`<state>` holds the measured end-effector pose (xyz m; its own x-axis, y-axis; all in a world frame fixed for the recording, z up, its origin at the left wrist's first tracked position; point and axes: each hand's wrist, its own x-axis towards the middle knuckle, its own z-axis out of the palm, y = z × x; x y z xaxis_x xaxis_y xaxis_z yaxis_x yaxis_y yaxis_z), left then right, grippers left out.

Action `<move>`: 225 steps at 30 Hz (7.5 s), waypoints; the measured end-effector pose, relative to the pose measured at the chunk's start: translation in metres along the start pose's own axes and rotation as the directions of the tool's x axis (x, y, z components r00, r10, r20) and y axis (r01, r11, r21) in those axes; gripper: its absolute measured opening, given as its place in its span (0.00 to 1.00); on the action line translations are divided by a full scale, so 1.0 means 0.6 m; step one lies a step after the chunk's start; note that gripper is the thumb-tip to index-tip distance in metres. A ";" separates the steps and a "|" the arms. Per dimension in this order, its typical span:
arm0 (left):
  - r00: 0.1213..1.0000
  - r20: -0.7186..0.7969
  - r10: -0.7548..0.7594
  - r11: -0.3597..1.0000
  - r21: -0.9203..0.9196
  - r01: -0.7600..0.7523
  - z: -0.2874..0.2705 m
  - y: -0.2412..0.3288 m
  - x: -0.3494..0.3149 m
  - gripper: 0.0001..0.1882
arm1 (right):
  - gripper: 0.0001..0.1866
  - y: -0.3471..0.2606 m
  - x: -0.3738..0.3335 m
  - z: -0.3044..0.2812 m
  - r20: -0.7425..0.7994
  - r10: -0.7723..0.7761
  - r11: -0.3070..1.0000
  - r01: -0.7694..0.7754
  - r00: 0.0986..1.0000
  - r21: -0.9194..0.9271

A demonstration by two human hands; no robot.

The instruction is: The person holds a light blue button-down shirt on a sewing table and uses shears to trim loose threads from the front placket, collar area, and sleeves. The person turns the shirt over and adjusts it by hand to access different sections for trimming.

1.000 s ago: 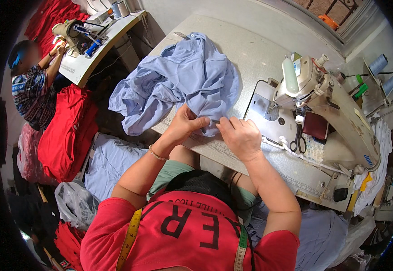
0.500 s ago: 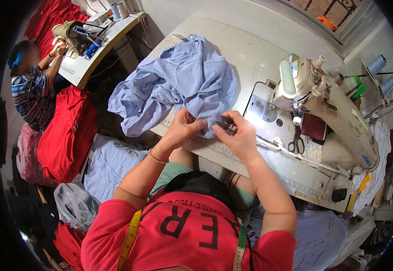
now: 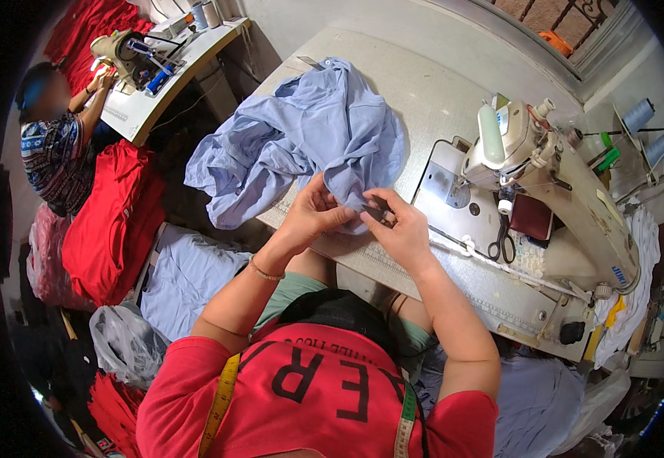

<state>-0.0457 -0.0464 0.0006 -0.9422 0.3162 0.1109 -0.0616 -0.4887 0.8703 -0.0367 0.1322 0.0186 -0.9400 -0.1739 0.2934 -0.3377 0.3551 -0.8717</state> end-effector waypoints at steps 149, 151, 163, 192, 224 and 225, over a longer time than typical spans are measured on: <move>0.999 -0.027 -0.039 0.994 0.099 0.041 -0.004 0.012 -0.016 0.33 | 0.10 -0.023 -0.019 0.002 0.080 -0.328 0.739 0.308 0.941 -0.599; 0.998 -0.039 -0.044 0.995 0.088 0.048 -0.004 0.012 -0.017 0.32 | 0.10 -0.026 -0.019 0.002 0.112 -0.369 0.653 0.343 0.923 -0.675; 0.996 -0.059 -0.062 0.990 0.120 0.069 -0.001 0.012 -0.015 0.32 | 0.08 -0.021 -0.019 0.007 0.222 -0.427 0.429 0.413 0.876 -0.803; 0.779 0.428 0.458 0.031 0.869 -0.494 0.048 0.024 -0.041 0.26 | 0.15 0.005 0.035 0.021 0.459 0.242 0.325 -0.517 0.855 0.792; 0.894 0.223 0.389 0.291 0.891 -0.349 -0.001 0.022 0.028 0.08 | 0.11 0.038 0.045 0.024 0.050 0.077 0.989 -0.083 0.996 0.122; 0.919 0.170 0.356 0.369 0.878 -0.306 -0.001 0.023 0.028 0.08 | 0.12 0.040 0.048 0.025 0.064 0.077 0.975 -0.089 0.995 0.204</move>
<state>-0.0627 -0.0482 0.0145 -0.8315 0.2550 0.4936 0.5545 0.4366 0.7085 -0.0709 0.1220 0.0004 -0.9583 -0.2047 0.1992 -0.2359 0.1742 -0.9560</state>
